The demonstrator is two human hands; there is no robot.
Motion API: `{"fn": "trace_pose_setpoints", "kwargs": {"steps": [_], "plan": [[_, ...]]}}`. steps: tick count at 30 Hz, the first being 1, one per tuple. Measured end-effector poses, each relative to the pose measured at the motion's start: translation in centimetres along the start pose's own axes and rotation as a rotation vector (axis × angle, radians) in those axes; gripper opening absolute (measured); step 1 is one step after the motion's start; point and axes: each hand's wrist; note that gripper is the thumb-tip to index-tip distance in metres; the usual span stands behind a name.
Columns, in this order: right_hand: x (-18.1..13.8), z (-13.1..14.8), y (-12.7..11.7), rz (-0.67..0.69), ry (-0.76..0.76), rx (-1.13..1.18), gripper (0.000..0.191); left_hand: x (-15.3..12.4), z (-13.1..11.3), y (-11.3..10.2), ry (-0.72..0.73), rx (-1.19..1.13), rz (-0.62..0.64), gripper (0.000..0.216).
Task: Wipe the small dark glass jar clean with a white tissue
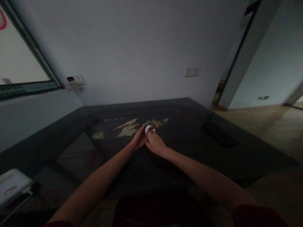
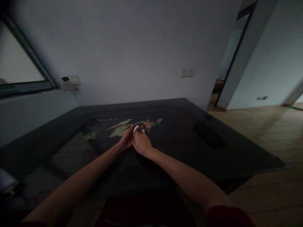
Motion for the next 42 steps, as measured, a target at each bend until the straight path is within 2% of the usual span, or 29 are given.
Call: {"fn": "trace_pose_setpoints", "kwargs": {"steps": [7, 11, 16, 21, 29, 37, 42], "plan": [[0.1, -0.8, -0.2, 0.072, -0.12, -0.084, 0.026, 0.0, -0.1, 0.2, -0.005, -0.015, -0.018, 0.043], [0.2, -1.5, -0.2, 0.099, -0.196, -0.159, 0.032, 0.3, -0.1, -0.2, -0.015, -0.023, -0.032, 0.04], [0.3, -1.8, 0.6, 0.054, -0.154, -0.261, 0.039, 0.9, 0.2, -0.6, 0.004, -0.026, -0.053, 0.038], [0.1, -1.1, 1.2, 0.011, -0.093, -0.269, 0.039, 0.9, 0.3, -0.3, -0.002, -0.021, -0.05, 0.035], [-0.3, -0.6, 0.6, -0.001, -0.074, -0.116, 0.037, 0.4, 0.0, 0.4, -0.032, 0.002, -0.03, 0.038], [0.2, -1.0, 0.5, 0.016, -0.019, 0.201, 0.021, 0.1, 0.0, 0.3, -0.035, 0.033, -0.083, 0.041], [0.2, -0.9, 0.4, 0.032, -0.013, 0.218, 0.022, 0.3, 0.0, 0.2, -0.025, 0.037, -0.101, 0.039]]}}
Point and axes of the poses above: each hand's wrist, its own x-axis towards the middle knuckle, its own y-axis out of the palm, z = x × y, and after that the axes turned 11 degrees about x, right-handed
